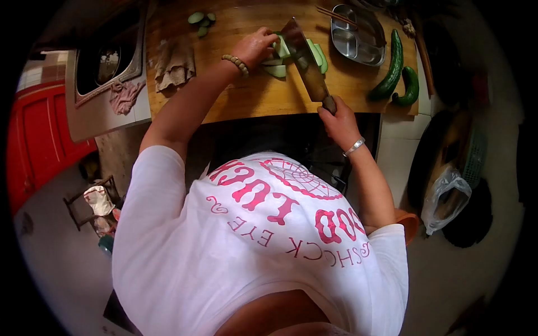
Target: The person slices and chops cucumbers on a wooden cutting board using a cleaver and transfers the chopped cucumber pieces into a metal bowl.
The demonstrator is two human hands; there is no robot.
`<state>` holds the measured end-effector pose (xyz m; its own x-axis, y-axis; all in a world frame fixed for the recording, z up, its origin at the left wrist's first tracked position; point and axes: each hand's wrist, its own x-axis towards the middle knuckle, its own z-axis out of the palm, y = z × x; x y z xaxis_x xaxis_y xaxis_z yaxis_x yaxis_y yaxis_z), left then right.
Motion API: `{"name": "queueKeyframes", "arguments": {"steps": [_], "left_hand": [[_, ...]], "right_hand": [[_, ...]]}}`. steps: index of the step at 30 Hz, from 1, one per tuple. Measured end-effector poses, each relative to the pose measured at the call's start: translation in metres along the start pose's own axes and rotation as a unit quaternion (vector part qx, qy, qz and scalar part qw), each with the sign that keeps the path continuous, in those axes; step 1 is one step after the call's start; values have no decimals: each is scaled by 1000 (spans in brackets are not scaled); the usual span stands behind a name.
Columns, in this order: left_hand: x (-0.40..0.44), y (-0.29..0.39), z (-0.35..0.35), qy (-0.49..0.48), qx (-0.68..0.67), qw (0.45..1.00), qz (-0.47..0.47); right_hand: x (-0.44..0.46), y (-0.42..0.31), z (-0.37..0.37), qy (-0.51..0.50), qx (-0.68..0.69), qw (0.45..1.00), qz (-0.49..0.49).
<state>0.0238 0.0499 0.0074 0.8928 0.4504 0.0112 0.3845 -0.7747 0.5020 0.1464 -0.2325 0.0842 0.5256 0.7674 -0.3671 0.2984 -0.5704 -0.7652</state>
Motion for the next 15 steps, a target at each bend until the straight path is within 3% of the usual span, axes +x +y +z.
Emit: {"name": "queueKeyframes", "arguments": {"steps": [4,6,10,13,15], "left_hand": [[10,-11,4,47,-34,998,25],[10,-3,-3,42,26,996,77],[12,-9,7,31,25,996,81],[13,-15,14,33,-55,995,72],[14,-18,16,53,-29,995,84]], "right_hand": [[11,-5,5,-12,-46,999,-3],[14,-7,8,4,-50,999,-3],[15,-26,7,2,-42,999,14],[21,-27,13,-15,-42,999,2],[25,-32,18,4,-107,994,-37]]}}
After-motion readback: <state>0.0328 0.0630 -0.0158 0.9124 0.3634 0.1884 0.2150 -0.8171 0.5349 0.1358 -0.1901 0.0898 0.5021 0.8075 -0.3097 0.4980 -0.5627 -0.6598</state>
